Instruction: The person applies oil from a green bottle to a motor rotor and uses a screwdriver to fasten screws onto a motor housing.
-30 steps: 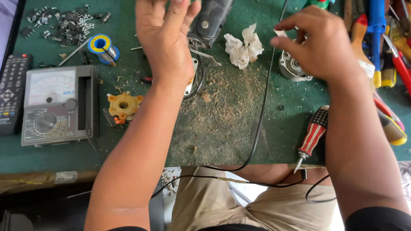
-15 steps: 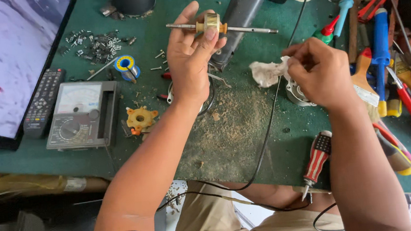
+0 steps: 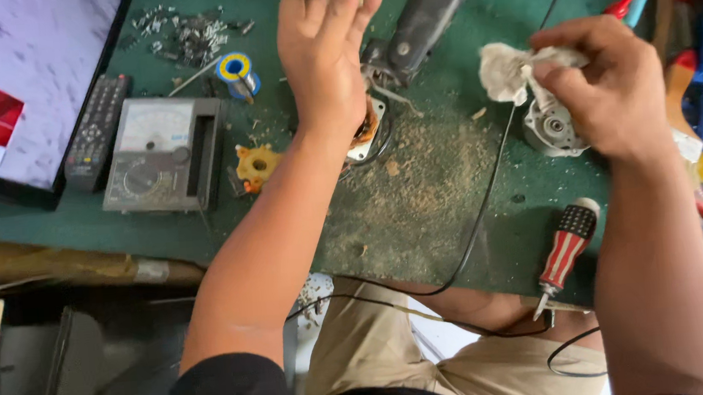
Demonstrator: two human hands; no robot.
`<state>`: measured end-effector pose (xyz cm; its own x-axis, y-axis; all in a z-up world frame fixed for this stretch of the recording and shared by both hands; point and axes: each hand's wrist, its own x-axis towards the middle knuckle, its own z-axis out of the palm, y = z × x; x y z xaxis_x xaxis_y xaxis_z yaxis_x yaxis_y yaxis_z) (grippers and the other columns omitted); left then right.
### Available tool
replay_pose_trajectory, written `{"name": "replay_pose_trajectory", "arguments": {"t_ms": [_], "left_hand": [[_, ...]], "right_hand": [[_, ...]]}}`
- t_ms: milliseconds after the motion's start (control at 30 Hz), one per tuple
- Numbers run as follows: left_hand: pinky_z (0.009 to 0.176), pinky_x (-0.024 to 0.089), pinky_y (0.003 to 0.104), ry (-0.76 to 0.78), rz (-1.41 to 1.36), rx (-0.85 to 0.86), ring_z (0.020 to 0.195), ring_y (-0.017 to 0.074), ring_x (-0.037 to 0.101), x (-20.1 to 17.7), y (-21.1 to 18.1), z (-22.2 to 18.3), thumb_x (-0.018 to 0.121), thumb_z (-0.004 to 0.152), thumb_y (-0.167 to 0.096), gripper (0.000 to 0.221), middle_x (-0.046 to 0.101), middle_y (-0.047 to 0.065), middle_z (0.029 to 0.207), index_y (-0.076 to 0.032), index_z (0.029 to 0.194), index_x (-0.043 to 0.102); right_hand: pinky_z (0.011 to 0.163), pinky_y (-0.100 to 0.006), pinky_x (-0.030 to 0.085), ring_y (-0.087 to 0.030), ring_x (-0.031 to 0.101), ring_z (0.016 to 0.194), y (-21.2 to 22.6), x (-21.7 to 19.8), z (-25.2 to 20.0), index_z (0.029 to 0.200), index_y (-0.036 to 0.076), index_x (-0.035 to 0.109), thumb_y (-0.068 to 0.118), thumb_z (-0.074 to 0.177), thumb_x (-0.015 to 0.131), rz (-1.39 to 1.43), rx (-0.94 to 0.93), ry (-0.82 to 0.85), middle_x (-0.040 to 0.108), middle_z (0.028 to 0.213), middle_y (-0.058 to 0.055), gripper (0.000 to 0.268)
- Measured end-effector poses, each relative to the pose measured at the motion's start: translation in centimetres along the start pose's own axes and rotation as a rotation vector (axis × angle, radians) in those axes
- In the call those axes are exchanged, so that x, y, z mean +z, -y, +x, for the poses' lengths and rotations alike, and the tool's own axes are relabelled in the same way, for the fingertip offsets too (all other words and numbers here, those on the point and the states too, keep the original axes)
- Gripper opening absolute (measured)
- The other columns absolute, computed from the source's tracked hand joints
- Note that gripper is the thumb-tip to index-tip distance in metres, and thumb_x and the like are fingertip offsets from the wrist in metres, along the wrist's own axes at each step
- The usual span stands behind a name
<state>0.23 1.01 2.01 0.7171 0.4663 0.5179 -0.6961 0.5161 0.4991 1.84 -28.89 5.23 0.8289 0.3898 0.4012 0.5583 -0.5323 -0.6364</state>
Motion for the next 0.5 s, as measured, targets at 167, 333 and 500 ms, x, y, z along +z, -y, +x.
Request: {"name": "replay_pose_trajectory", "arguments": {"t_ms": [167, 333, 500], "left_hand": [[0.104, 0.058, 0.048, 0.012, -0.071, 0.219, 0.114, 0.0242, 0.069, -3.0, 0.4, 1.7, 0.075, 0.110, 0.002, 0.030, 0.077, 0.006, 0.125, -0.011, 0.136, 0.072], [0.093, 0.060, 0.044, -0.201, -0.024, 0.160, 0.088, 0.0175, 0.064, -3.0, 0.4, 2.2, 0.076, 0.100, -0.006, 0.019, 0.072, 0.003, 0.095, -0.012, 0.118, 0.073], [0.097, 0.060, 0.045, -0.070, -0.066, 0.126, 0.099, 0.0219, 0.070, 0.4, 0.8, -0.2, 0.077, 0.105, -0.009, 0.018, 0.074, 0.007, 0.110, -0.008, 0.122, 0.071]], "right_hand": [[0.074, -0.030, 0.048, -0.015, 0.063, 0.093, -2.4, 0.6, -0.3, 0.119, 0.000, 0.075, -0.004, 0.108, 0.099, -0.130, -0.088, -0.079, 0.080, 0.120, -0.013, 0.026], [0.060, -0.035, 0.052, -0.027, 0.067, 0.074, 0.0, -0.2, -0.3, 0.148, -0.014, 0.062, -0.013, 0.132, 0.048, 0.176, -0.022, -0.076, 0.066, 0.096, -0.027, 0.021], [0.067, -0.029, 0.037, -0.016, 0.053, 0.084, -4.2, -1.3, -0.1, 0.129, 0.006, 0.067, 0.017, 0.109, 0.046, 0.187, 0.146, -0.163, 0.062, 0.106, -0.009, 0.031]]}}
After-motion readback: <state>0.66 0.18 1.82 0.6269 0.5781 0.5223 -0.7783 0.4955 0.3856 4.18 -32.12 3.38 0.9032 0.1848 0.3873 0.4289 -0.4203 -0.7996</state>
